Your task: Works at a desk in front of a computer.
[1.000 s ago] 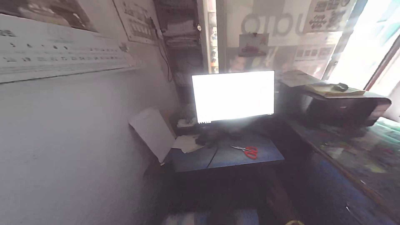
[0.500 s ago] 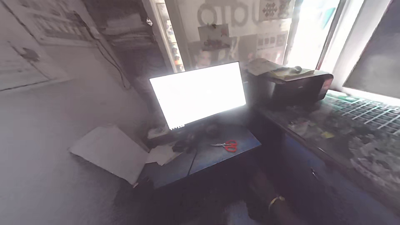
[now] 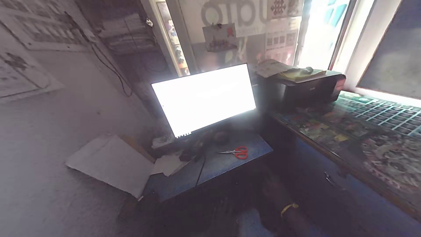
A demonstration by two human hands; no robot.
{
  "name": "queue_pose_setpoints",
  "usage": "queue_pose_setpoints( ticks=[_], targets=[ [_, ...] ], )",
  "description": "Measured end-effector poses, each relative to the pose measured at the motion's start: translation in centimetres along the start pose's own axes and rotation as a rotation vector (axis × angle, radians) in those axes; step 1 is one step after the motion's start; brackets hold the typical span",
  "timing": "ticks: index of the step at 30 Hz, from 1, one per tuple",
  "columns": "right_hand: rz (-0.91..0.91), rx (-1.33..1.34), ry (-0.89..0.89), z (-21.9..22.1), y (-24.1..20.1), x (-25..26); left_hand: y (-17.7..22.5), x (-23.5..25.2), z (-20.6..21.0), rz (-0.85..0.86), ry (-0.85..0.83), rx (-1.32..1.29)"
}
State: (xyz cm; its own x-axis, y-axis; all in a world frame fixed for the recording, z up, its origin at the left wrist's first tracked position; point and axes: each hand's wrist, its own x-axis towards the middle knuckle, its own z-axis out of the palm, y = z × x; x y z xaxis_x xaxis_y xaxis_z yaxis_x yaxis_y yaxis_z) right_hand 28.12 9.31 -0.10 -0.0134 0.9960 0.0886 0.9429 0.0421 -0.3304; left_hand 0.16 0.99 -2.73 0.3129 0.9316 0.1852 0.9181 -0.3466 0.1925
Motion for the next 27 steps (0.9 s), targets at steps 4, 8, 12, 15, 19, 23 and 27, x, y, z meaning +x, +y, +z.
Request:
queue_pose_setpoints(
  ticks=[4, 8, 12, 15, 19, 23, 27],
  targets=[
    [-0.031, -0.02, 0.034, 0.4, 0.2, 0.2, 0.7, 0.3, -1.4, -0.012, -0.028, -0.038],
    [-0.046, -0.03, 0.053, 0.4, 0.2, 0.2, 1.9, 0.5, -3.4, -0.041, -0.085, -0.044],
    [-0.066, -0.017, 0.064, 0.6, 0.2, 0.2, 1.6, 0.4, -3.3, -0.031, -0.07, -0.038],
    [-0.124, 0.018, 0.014, 0.3, -1.1, 0.7, 1.5, -0.5, -3.8, -0.108, 0.0, -0.098],
    [-0.053, 0.123, -0.079, 0.1, -2.4, 0.5, 2.2, -0.2, -5.8, -0.241, -0.239, -0.178],
    [-0.175, 0.115, -0.004, 0.7, -0.4, 0.1, 2.3, 0.4, -4.9, -0.243, -0.139, -0.187],
    [-0.231, 0.044, 0.058, 1.0, 0.1, 0.1, 2.3, 1.1, -4.9, -0.195, -0.169, -0.071]
  ],
)
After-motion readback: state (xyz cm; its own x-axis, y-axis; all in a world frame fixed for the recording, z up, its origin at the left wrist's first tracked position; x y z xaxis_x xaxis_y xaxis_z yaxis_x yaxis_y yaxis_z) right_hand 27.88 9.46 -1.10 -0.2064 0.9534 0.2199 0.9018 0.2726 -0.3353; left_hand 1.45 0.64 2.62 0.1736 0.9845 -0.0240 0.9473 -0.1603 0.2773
